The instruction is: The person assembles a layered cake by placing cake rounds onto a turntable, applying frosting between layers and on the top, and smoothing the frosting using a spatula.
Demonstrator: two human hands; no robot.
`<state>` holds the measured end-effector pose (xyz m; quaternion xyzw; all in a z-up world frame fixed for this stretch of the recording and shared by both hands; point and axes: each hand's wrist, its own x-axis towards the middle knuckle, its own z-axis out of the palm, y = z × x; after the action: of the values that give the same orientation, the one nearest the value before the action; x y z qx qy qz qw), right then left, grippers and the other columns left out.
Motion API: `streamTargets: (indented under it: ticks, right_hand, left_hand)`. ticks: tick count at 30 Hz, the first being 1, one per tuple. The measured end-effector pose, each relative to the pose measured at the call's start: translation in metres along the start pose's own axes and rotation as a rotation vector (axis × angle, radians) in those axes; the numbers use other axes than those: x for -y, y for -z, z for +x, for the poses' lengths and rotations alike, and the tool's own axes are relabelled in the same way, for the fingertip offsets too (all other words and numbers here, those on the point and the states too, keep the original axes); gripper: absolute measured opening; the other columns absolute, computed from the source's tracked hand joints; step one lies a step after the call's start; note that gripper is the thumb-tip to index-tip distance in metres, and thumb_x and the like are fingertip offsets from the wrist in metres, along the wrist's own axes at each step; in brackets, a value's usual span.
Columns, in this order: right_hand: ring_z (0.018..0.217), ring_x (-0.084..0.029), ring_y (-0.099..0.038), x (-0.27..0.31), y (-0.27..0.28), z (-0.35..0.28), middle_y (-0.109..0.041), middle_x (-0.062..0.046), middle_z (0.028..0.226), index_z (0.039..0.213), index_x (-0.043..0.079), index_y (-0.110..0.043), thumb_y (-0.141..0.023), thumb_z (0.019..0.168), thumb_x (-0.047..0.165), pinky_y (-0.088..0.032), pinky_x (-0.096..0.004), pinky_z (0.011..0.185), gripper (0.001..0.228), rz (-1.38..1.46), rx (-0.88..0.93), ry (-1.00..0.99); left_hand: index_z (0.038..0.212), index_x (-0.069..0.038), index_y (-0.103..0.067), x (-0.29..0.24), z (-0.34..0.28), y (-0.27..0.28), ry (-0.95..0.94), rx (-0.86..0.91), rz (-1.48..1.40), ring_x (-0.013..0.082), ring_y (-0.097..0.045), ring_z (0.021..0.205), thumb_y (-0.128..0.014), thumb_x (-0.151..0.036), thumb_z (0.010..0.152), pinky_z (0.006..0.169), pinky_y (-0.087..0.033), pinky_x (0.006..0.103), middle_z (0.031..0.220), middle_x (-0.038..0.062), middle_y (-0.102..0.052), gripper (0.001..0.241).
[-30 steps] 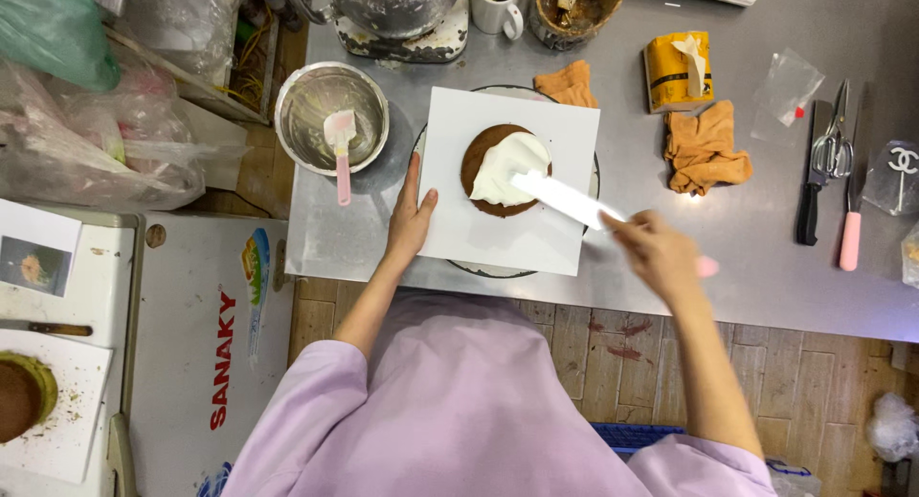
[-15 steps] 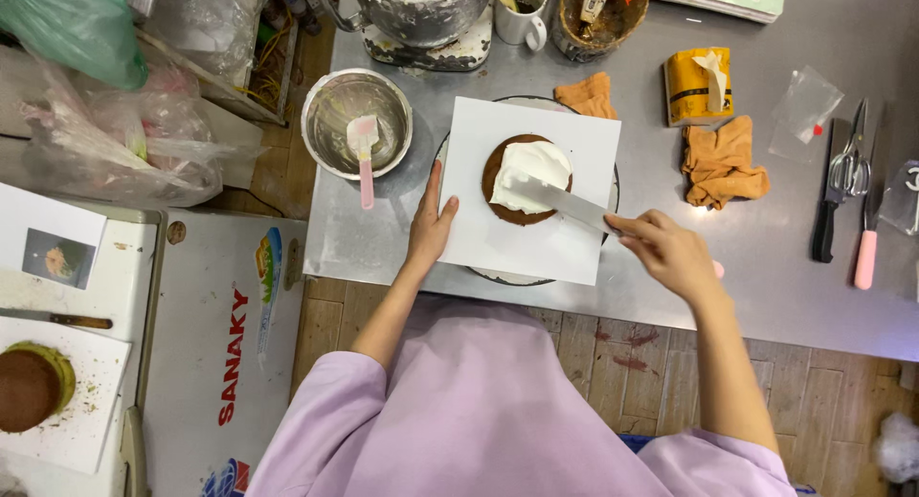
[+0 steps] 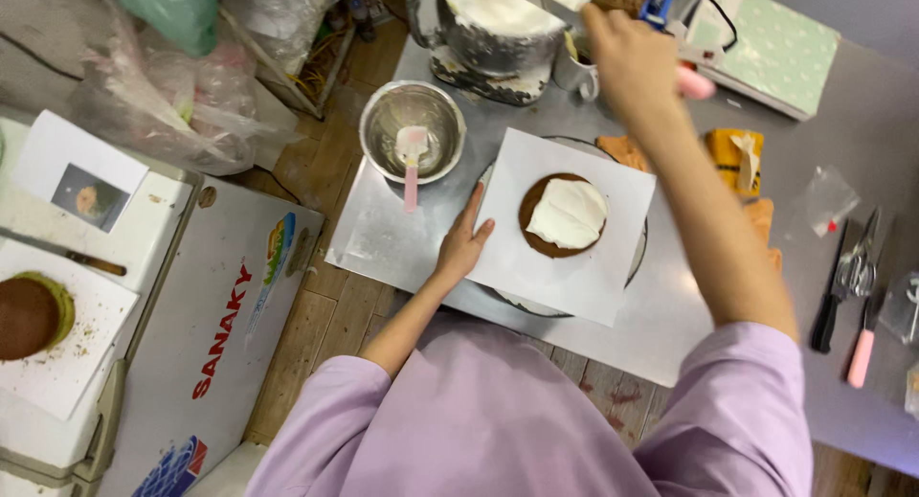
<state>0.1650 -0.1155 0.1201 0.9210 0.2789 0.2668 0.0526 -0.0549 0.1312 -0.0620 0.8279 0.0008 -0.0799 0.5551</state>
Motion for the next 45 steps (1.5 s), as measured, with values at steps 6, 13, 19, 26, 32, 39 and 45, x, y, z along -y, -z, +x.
streamTargets:
  ticks: [6, 13, 19, 26, 32, 39, 45]
  right_hand:
    - [0.069, -0.032, -0.071, 0.078, -0.084, 0.072, -0.068, -0.017, 0.094, 0.140, -0.003, -0.057, -0.065, 0.087, 0.010, -0.054, -0.042, 0.051, 0.056, -0.108, 0.083, -0.174]
    - [0.094, -0.044, -0.070, 0.046, -0.077, 0.091, -0.072, -0.030, 0.099, 0.129, 0.001, -0.066, -0.055, 0.104, 0.008, -0.055, -0.053, 0.080, 0.028, 0.513, 0.306, -0.291]
    - [0.078, -0.037, -0.073, 0.046, 0.010, 0.051, -0.073, -0.023, 0.097, 0.138, 0.009, -0.060, -0.050, 0.102, 0.007, -0.055, -0.048, 0.069, 0.038, 0.505, 0.421, -0.387]
    - [0.078, -0.035, -0.073, 0.019, 0.021, 0.017, -0.074, -0.017, 0.096, 0.138, 0.014, -0.064, -0.059, 0.092, 0.003, -0.054, -0.047, 0.062, 0.048, 0.168, 0.258, -0.103]
    - [0.073, -0.026, -0.072, 0.039, -0.003, 0.016, -0.073, -0.015, 0.088, 0.139, 0.009, -0.062, -0.052, 0.107, 0.011, -0.056, -0.040, 0.069, 0.034, 0.610, 0.450, -0.336]
    - [0.066, -0.011, -0.050, 0.060, 0.029, -0.035, -0.059, -0.001, 0.087, 0.158, 0.004, -0.048, -0.045, 0.111, 0.013, -0.045, -0.030, 0.059, 0.048, 1.789, 0.524, -0.742]
    - [0.078, -0.012, -0.056, 0.040, 0.090, -0.157, -0.064, 0.004, 0.096, 0.154, 0.008, -0.046, -0.054, 0.104, 0.012, -0.051, -0.026, 0.076, 0.050, 1.494, 0.459, -0.587]
  left_hand:
    - [0.164, -0.023, -0.023, -0.005, -0.009, -0.001, -0.084, -0.096, 0.002, 0.0336, -0.044, 0.147, -0.058, -0.031, 0.103, 0.116, -0.039, 0.0406, 0.163, 0.014, -0.041, 0.071]
    - [0.164, -0.024, -0.021, -0.011, -0.012, 0.000, -0.031, -0.080, 0.055, 0.0364, -0.048, 0.142, -0.057, -0.035, 0.102, 0.113, -0.042, 0.0425, 0.160, 0.015, -0.045, 0.072]
    - [0.164, -0.027, -0.020, -0.012, -0.011, 0.002, 0.033, -0.036, 0.069, 0.0360, -0.048, 0.142, -0.057, -0.037, 0.101, 0.112, -0.042, 0.0427, 0.159, 0.014, -0.045, 0.074]
    - [0.164, -0.025, -0.019, -0.005, -0.010, -0.003, 0.006, -0.045, 0.066, 0.0356, -0.042, 0.146, -0.056, -0.035, 0.102, 0.115, -0.038, 0.0427, 0.163, 0.013, -0.039, 0.073]
    - [0.164, -0.024, -0.020, -0.006, -0.006, 0.001, 0.016, -0.015, 0.027, 0.0324, -0.043, 0.146, -0.055, -0.037, 0.102, 0.115, -0.039, 0.0400, 0.164, 0.009, -0.040, 0.073]
    - [0.164, -0.022, -0.021, -0.002, -0.008, 0.000, -0.032, -0.024, -0.008, 0.0297, -0.038, 0.151, -0.057, -0.032, 0.103, 0.119, -0.035, 0.0378, 0.167, 0.009, -0.035, 0.072]
    - [0.165, -0.022, -0.019, 0.009, -0.003, -0.005, -0.050, -0.009, -0.037, 0.0301, -0.035, 0.153, -0.057, -0.028, 0.103, 0.120, -0.034, 0.0384, 0.169, 0.010, -0.031, 0.073]
